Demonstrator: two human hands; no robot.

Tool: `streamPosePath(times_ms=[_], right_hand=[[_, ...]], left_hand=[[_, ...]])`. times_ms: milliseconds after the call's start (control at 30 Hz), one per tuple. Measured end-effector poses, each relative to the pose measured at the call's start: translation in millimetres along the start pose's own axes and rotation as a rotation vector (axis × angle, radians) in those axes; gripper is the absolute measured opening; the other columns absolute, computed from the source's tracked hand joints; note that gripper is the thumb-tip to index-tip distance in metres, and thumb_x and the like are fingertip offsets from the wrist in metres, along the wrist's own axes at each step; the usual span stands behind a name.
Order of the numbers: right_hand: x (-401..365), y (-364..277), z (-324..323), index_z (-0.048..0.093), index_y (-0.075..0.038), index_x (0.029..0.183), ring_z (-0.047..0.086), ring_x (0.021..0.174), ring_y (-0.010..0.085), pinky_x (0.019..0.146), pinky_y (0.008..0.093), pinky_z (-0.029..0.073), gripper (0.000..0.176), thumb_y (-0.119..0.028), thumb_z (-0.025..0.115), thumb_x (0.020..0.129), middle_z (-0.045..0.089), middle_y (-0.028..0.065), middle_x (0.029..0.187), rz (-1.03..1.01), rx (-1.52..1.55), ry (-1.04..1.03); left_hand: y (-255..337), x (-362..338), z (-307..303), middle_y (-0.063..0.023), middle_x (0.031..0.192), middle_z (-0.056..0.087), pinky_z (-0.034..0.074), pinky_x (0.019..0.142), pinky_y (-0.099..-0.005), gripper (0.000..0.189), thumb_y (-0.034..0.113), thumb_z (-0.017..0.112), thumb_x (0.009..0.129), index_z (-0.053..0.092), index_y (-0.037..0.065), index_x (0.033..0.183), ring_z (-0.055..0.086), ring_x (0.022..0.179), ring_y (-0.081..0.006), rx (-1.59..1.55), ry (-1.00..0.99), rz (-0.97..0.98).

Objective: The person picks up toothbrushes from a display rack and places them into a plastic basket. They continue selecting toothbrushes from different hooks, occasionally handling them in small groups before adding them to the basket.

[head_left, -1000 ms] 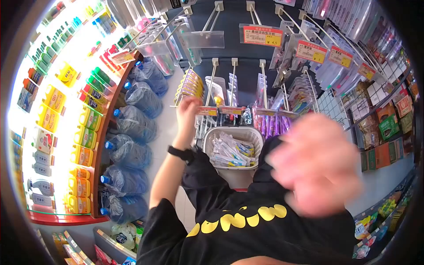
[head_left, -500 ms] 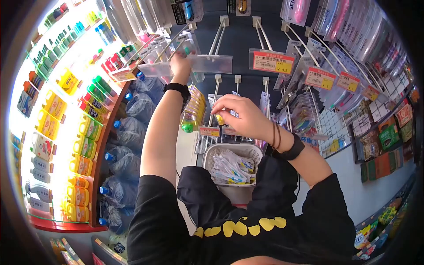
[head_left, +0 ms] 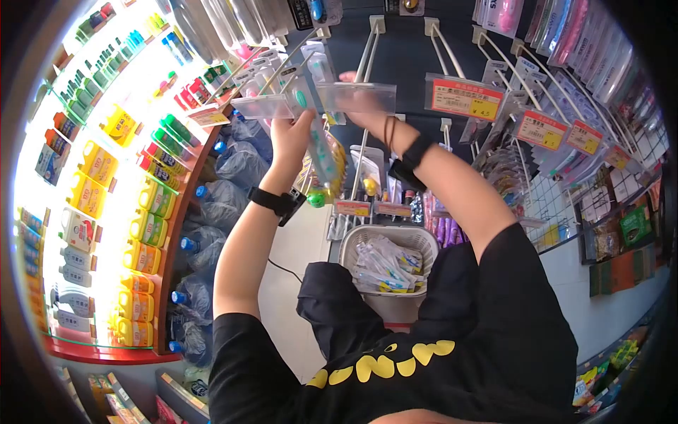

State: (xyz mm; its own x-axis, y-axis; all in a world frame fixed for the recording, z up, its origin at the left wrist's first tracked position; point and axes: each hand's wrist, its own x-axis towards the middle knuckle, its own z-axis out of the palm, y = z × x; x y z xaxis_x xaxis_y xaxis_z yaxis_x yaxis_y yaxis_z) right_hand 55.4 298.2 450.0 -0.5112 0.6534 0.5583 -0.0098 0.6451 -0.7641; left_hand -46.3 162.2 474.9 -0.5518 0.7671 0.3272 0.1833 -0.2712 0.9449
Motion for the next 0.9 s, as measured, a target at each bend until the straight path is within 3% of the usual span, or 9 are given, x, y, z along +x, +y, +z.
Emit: streamPosePath(times_ms=[33, 100, 133, 167, 267, 367, 567, 733, 900], right_hand=[[14.3, 15.6, 10.9, 0.047, 0.001, 0.119, 0.060, 0.094, 0.0217, 0.080, 0.0324, 0.048, 0.048, -0.016, 0.065, 0.078, 0.060, 0.0169, 0.103, -0.136, -0.099, 0.092], [30.9, 19.0, 24.0, 0.045, 0.003, 0.119, 0.060, 0.094, 0.0220, 0.080, 0.0331, 0.049, 0.052, -0.018, 0.068, 0.076, 0.061, 0.0166, 0.101, -0.171, -0.139, 0.164], [38.3, 20.4, 29.6, 0.044, 0.005, 0.119, 0.061, 0.093, 0.0222, 0.080, 0.0337, 0.049, 0.057, -0.019, 0.070, 0.074, 0.061, 0.0162, 0.100, -0.213, -0.191, 0.235], [47.2, 23.1, 34.5, 0.044, 0.005, 0.119, 0.061, 0.093, 0.0222, 0.080, 0.0337, 0.049, 0.057, -0.019, 0.070, 0.074, 0.061, 0.0162, 0.100, -0.212, -0.183, 0.233], [73.6, 32.2, 46.1, 0.051, 0.008, 0.110, 0.063, 0.087, 0.0206, 0.076, 0.0325, 0.050, 0.057, -0.025, 0.077, 0.071, 0.063, 0.0149, 0.099, 0.096, 0.161, 0.173], [78.3, 32.7, 43.1, 0.056, 0.006, 0.103, 0.063, 0.085, 0.0192, 0.074, 0.0321, 0.051, 0.053, -0.028, 0.078, 0.070, 0.065, 0.0134, 0.096, 0.143, 0.294, 0.121], [69.6, -0.4, 50.6, 0.057, 0.001, 0.107, 0.064, 0.088, 0.0306, 0.078, 0.0365, 0.049, 0.055, -0.038, 0.074, 0.072, 0.065, 0.0174, 0.098, 0.063, -0.058, 0.304], [62.8, -16.3, 48.1, 0.053, 0.002, 0.111, 0.062, 0.093, 0.0344, 0.079, 0.0383, 0.048, 0.060, -0.041, 0.072, 0.073, 0.062, 0.0216, 0.102, -0.047, -0.111, 0.181], [40.5, -30.5, 35.2, 0.050, 0.003, 0.118, 0.062, 0.093, 0.0341, 0.079, 0.0386, 0.048, 0.067, -0.043, 0.071, 0.073, 0.061, 0.0227, 0.103, -0.074, -0.131, 0.051]], left_hand=[[10.0, -6.4, -0.1, -0.0081, 0.081, 0.061, 0.049, 0.061, -0.0266, 0.013, 0.004, 0.058, 0.082, 0.052, -0.001, 0.092, 0.062, 0.072, -0.0155, 0.012, 0.000, -0.002], [22.6, -20.2, -2.2, -0.0165, 0.089, 0.063, 0.053, 0.068, -0.0324, 0.019, 0.000, 0.053, 0.082, 0.047, -0.003, 0.100, 0.065, 0.079, -0.0248, -0.394, -0.008, -0.122], [22.3, -27.2, -3.8, -0.0208, 0.093, 0.062, 0.055, 0.069, -0.0360, 0.023, -0.004, 0.050, 0.082, 0.042, -0.003, 0.104, 0.066, 0.078, -0.0300, -0.442, -0.026, -0.118], [21.1, -36.5, -8.0, -0.0185, 0.094, 0.062, 0.054, 0.078, -0.0391, 0.018, 0.003, 0.053, 0.084, 0.046, -0.003, 0.100, 0.064, 0.084, -0.0278, -0.408, -0.059, -0.136], [25.3, -55.2, -14.8, -0.0178, 0.093, 0.062, 0.054, 0.076, -0.0386, 0.014, 0.006, 0.054, 0.086, 0.047, -0.001, 0.096, 0.064, 0.080, -0.0268, -0.376, -0.032, -0.150], [26.3, -64.2, -18.7, -0.0167, 0.093, 0.062, 0.053, 0.073, -0.0374, 0.013, 0.008, 0.055, 0.087, 0.048, 0.001, 0.095, 0.064, 0.077, -0.0257, -0.420, -0.005, -0.092], [31.2, -66.9, -1.3, -0.0165, 0.092, 0.063, 0.053, 0.071, -0.0375, 0.012, 0.009, 0.056, 0.087, 0.048, 0.003, 0.094, 0.063, 0.075, -0.0251, -0.553, 0.078, -0.033], [29.1, -69.5, 1.9, -0.0156, 0.088, 0.062, 0.053, 0.069, -0.0373, 0.013, 0.008, 0.055, 0.086, 0.048, 0.003, 0.095, 0.062, 0.072, -0.0238, -0.622, 0.083, -0.074], [24.6, -77.1, -12.8, -0.0105, 0.077, 0.060, 0.053, 0.059, -0.0297, 0.014, 0.008, 0.058, 0.086, 0.046, 0.006, 0.093, 0.062, 0.061, -0.0174, -0.638, 0.063, -0.041]])
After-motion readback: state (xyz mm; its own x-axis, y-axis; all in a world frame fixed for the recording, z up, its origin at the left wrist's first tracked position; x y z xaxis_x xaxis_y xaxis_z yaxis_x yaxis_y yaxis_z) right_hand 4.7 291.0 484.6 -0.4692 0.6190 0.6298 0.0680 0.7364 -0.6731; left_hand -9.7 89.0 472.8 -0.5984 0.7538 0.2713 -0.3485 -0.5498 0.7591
